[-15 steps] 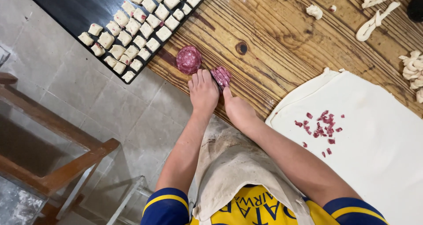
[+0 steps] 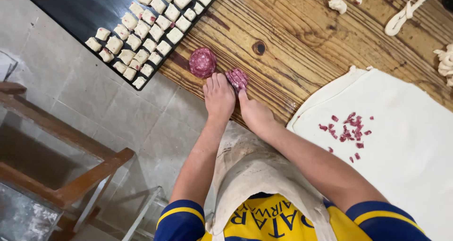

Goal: Chopping salami into small pieces on a wooden table and organizing them on a white sheet.

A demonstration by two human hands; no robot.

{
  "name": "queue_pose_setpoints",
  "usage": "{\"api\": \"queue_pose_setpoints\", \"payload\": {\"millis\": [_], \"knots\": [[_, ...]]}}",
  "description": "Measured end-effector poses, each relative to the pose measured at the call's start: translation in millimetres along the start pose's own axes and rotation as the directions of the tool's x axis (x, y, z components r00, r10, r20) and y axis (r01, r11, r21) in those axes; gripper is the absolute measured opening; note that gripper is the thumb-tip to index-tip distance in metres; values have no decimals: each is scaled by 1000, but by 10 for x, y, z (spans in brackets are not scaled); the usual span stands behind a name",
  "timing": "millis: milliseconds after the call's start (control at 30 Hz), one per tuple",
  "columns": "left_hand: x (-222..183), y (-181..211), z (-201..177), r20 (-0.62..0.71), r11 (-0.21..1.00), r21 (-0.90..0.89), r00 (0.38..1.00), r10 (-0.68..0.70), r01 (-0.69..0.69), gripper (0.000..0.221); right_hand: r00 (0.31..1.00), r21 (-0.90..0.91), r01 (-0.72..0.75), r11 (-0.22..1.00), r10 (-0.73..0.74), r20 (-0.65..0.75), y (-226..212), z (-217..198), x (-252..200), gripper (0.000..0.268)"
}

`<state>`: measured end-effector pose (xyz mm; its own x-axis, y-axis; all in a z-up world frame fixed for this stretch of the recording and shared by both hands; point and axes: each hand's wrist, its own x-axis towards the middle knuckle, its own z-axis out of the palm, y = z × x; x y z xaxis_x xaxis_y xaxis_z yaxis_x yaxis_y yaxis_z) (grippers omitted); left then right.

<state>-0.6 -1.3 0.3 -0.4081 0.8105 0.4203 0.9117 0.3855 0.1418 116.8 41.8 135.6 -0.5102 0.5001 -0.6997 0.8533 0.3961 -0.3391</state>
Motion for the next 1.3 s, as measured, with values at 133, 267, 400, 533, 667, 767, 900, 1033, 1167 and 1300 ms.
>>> {"api": "queue_pose_setpoints", "payload": {"millis": [133,267,400,533,667,767,900,1033,1167,1300], "knots": [[5,6,-42,-5,1000,-21,1000,-14,14,17,1000,-2,-6,1000,6,8,26,-48,-223,51],[37,8,-65,-13,1000,-2,1000,-13,13,12,999,3,-24,1000,24,40,17,-31,-68,51],[-38,5,-109,-8,1000,26,1000,15,-14,14,1000,19,-18,1000,17,17,102,69,-134,47],[14,-17,-149,22,999,-24,999,-33,34,12,993,-44,-71,996,75,95,183,102,-497,46],[101,-72,-240,69,991,-130,997,-23,32,14,1000,-155,-23,988,24,2,304,161,-339,37],[19,-102,-259,83,992,-110,995,-48,57,15,998,-189,9,982,-20,-55,246,149,-340,37],[-47,-67,-153,29,997,9,997,-76,76,14,930,-295,82,952,-180,-320,283,315,-143,35],[-52,-29,-125,14,996,36,996,-87,86,15,947,-223,123,967,-181,-264,229,284,-40,39],[-80,-64,-61,10,995,12,995,-95,95,13,989,-80,71,994,-80,-121,153,210,-48,34],[-70,-54,-89,-8,998,33,998,-59,59,12,995,-73,81,994,-85,-50,104,102,-95,31]]}}
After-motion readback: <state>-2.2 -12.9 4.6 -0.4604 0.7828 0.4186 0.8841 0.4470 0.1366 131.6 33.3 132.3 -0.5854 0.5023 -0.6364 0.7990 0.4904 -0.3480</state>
